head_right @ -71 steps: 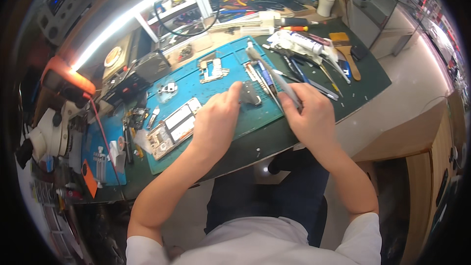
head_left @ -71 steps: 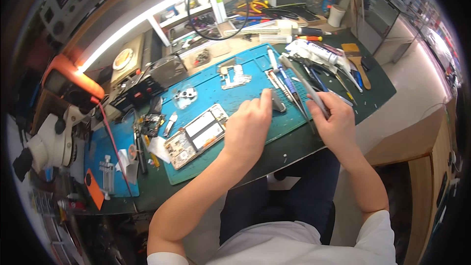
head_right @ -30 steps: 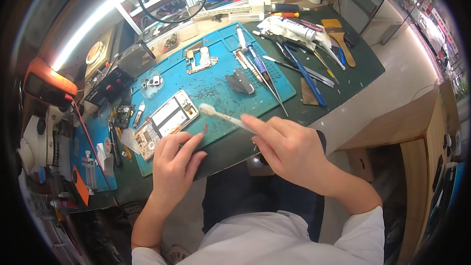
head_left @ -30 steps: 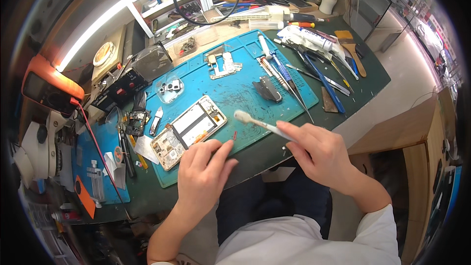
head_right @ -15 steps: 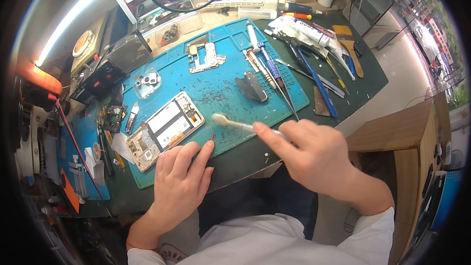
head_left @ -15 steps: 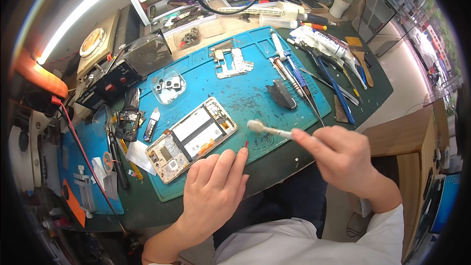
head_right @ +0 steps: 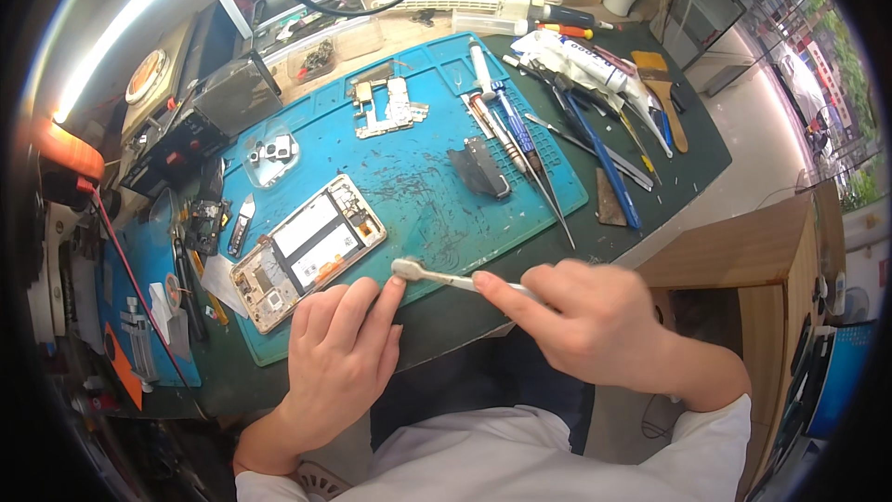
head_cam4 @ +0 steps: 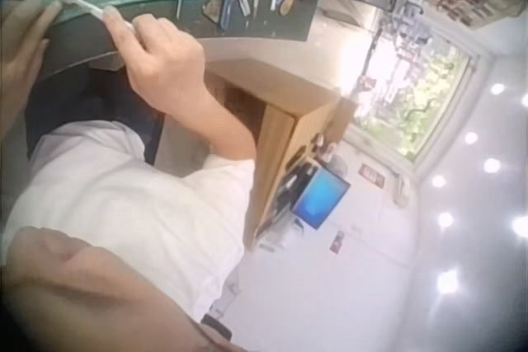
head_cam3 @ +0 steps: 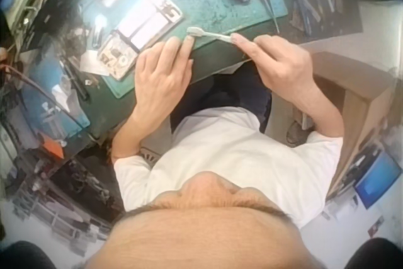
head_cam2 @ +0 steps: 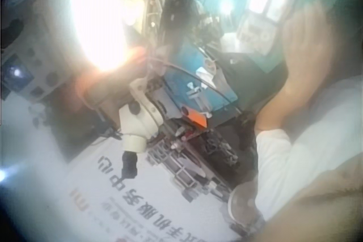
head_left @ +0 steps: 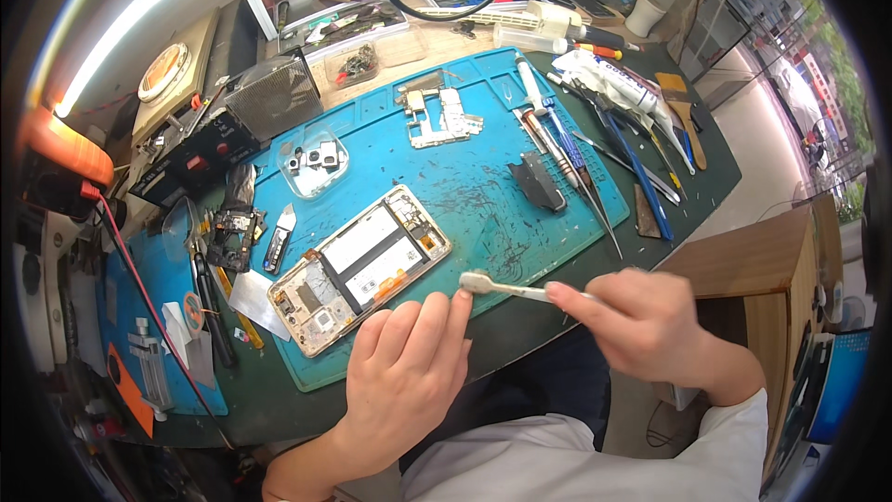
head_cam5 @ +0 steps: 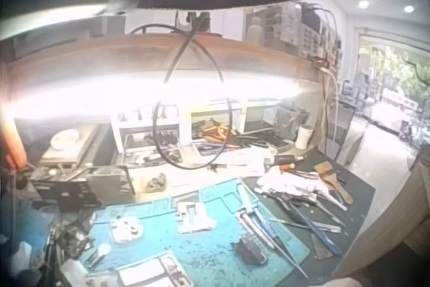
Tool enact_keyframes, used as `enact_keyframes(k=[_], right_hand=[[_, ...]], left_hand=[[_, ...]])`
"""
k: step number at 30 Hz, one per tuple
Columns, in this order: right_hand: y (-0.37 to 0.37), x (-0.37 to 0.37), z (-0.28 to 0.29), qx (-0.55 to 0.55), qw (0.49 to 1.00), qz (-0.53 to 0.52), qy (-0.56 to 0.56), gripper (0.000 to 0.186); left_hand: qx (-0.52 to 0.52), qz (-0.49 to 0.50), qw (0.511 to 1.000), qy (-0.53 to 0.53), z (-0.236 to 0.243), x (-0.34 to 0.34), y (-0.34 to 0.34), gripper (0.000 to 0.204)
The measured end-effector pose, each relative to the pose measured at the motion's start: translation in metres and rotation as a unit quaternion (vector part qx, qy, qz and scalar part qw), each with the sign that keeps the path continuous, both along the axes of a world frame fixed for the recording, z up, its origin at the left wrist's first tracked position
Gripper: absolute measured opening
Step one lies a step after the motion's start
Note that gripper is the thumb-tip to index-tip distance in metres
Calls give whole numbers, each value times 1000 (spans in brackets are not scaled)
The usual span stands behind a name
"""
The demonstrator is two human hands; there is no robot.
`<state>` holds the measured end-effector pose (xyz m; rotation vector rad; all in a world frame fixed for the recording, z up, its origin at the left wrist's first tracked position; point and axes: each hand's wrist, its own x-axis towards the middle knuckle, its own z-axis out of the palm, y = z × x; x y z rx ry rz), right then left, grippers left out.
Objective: The person cleans a small electronic component with a brush and spray, then uses tweezers to place it into a disassembled smartphone. They connect a ribbon cable and install a battery into the phone chassis.
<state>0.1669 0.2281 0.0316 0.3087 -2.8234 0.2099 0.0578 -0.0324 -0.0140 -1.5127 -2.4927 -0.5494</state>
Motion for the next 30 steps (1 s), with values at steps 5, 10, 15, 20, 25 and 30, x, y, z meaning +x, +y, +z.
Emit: enact_keyframes(k=[5,10,15,20,25,30], right_hand=[[0,0,4,-1,1000,26,6,54],[6,-4,1,-27,999,5,35,54],[3,-2,-2,-14,999,-2,29,50],[3,-1,-5,2,1000,2,19,51],[0,-1,-7,6,999,-25,21,56],[-3,0,-7,-14,1000,-13,21,56]], left_hand=[[-1,-1,1000,2,1,0,0,55],[-2,-2,1000,9,0,0,1,55],[-3,-3,1000,11,-1,1,0,54],[-2,-4,1000,14,0,1,1,54],[-6,-3,1000,14,1,0,1,54],[-1,0,1000,12,0,1,0,53]])
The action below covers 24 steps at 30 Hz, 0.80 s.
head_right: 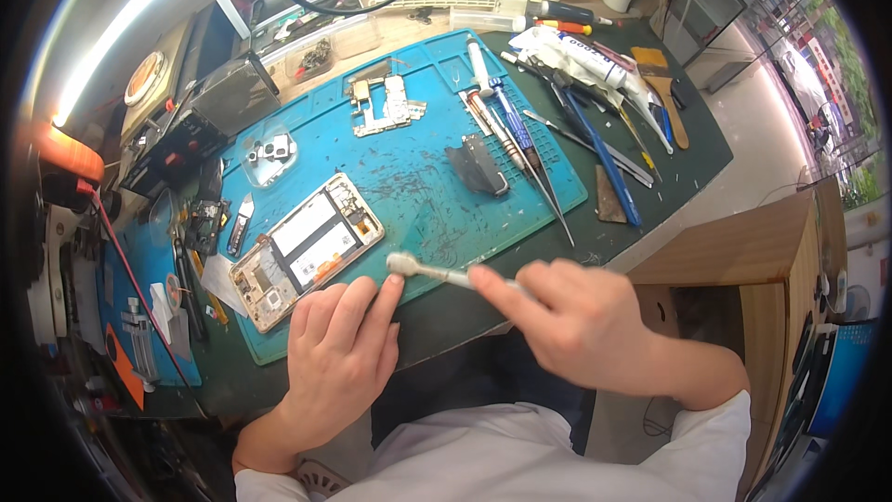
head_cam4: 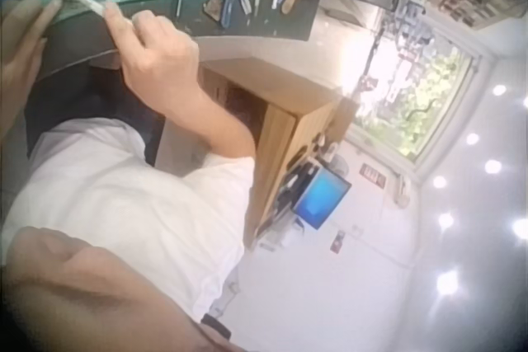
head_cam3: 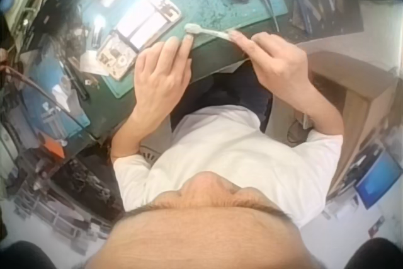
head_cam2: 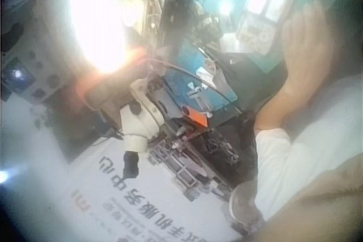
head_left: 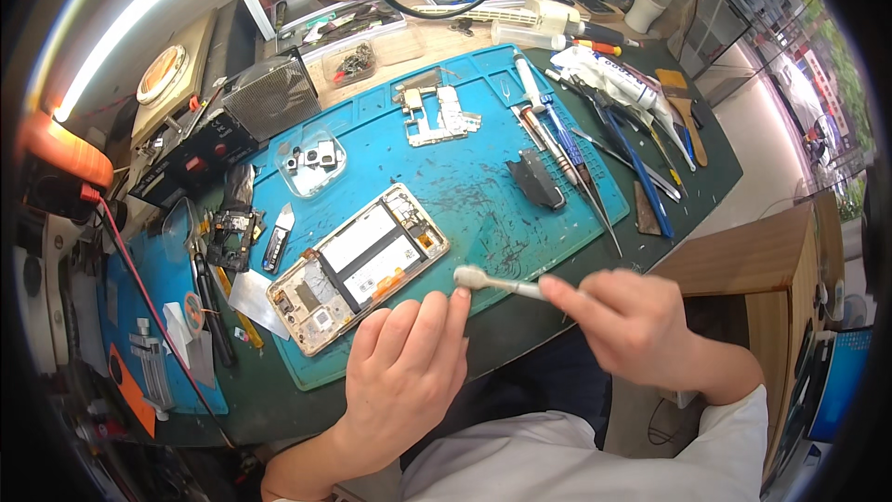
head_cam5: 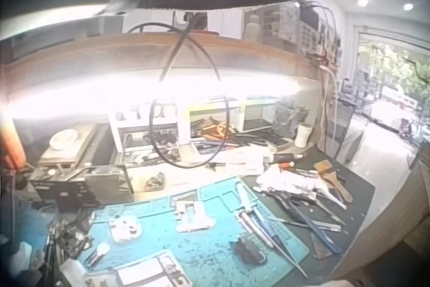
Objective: The person cleans a small electronic component with a brush and spray, then uses tweezers to place it into a disassembled smartphone. They connect a ribbon cable and install a battery into the phone chassis.
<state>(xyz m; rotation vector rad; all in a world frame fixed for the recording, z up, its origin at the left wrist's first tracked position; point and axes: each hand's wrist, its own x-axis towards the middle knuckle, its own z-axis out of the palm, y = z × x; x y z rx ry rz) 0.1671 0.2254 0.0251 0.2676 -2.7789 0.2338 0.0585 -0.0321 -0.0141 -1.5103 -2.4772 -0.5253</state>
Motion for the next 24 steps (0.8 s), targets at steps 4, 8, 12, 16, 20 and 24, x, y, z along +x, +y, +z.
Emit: enact_keyframes(k=[4,8,12,16,20,24], right_hand=[[1,3,0,-22,999,-5,42,53],[6,-6,4,28,996,-80,28,47],[49,-23,3,11,963,-214,162,48],[73,-44,-16,25,960,-249,124,40],[26,-51,-7,36,987,-76,139,39],[-27,-63,-24,-174,982,60,44,40]], left_hand=[[3,-3,1000,-1,0,-1,2,54],[5,4,1000,10,-1,1,1,55],[13,-2,1000,-4,-2,0,0,56],[9,-3,1000,-1,0,0,1,57],[4,3,1000,-2,-4,0,-2,55],[-2,2,1000,7,-1,2,-1,53]])
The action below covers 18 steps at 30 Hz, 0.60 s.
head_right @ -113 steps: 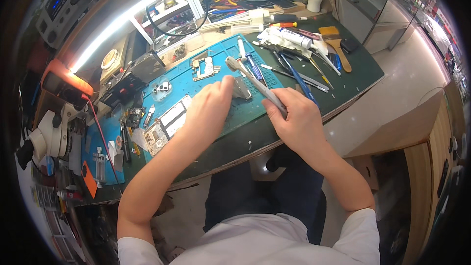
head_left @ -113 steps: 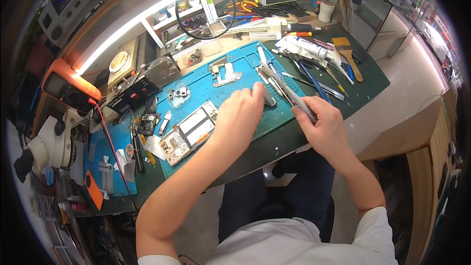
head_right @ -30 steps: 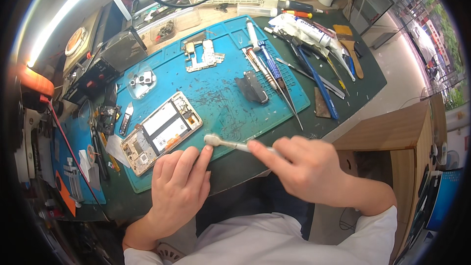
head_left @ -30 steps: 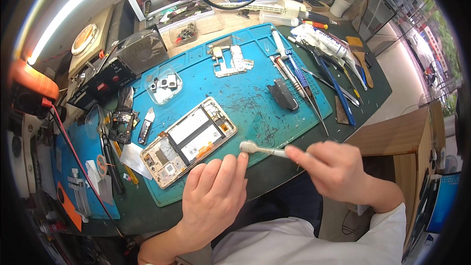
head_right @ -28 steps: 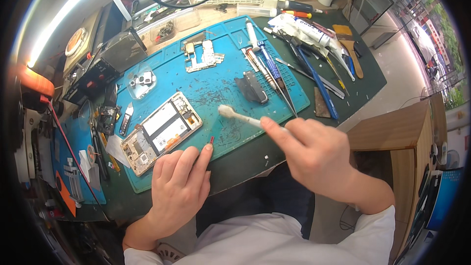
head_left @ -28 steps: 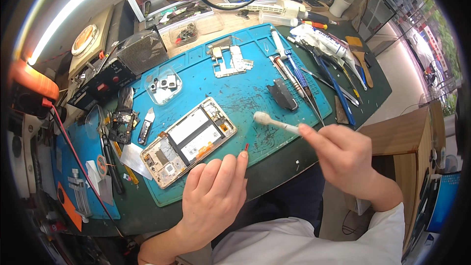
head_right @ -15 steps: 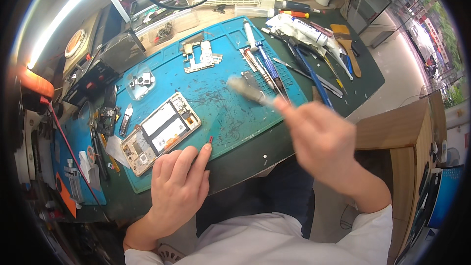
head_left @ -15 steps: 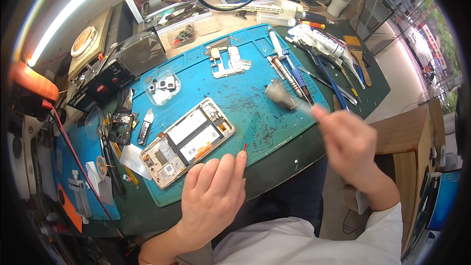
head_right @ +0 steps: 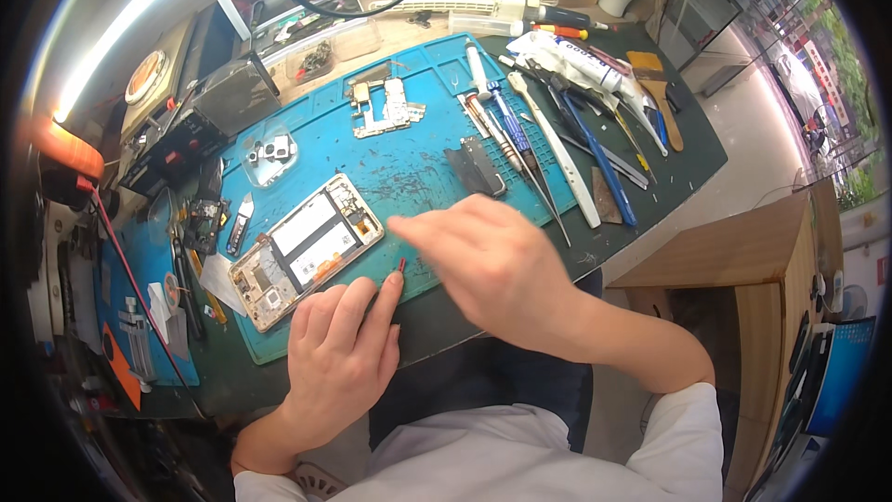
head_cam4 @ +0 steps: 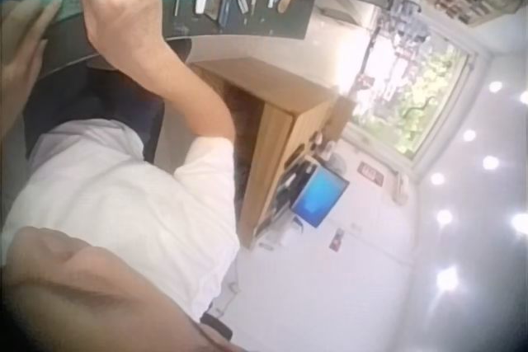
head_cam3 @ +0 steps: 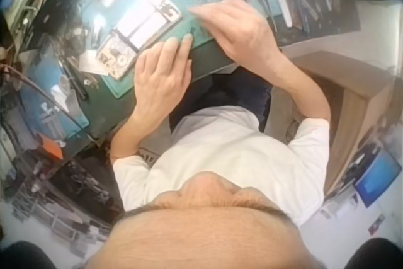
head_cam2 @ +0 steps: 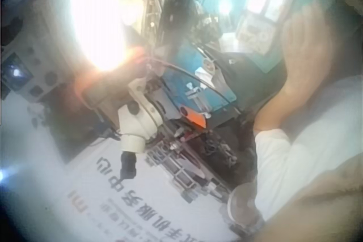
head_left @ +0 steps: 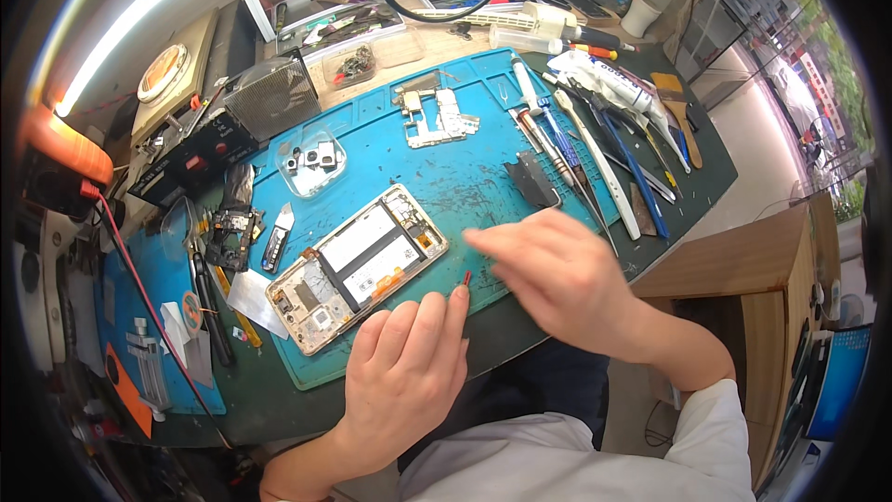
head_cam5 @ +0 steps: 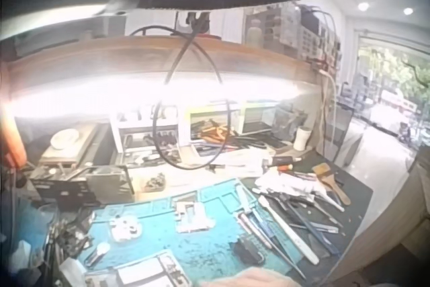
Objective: The person cleans a small electronic component with a brush and spray, then uses tweezers to place it into a disassembled smartphone. They connect a ribbon cable and install a battery into the phone chassis.
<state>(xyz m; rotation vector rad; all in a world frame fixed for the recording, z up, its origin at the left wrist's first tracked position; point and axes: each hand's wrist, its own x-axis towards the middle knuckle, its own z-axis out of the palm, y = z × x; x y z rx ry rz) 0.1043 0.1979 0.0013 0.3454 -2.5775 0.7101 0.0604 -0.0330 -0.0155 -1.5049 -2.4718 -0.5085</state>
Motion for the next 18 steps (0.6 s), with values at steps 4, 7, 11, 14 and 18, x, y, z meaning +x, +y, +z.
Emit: enact_keyframes(k=[4,7,11,14,18], right_hand=[[-11,-3,-9,-24,999,18,-23,41],[-10,-3,-13,-40,999,23,-22,40],[-10,-4,-13,-84,995,16,-45,37],[-17,3,2,-240,963,-39,-116,35],[-21,-1,20,-463,867,-1,-184,34]], left_hand=[[4,6,1000,-5,-2,1,-1,52],[3,7,1000,-7,-1,2,0,53],[39,12,999,-27,2,2,0,52],[168,39,979,-108,0,-5,-5,46],[288,59,917,-271,23,-21,-3,29]])
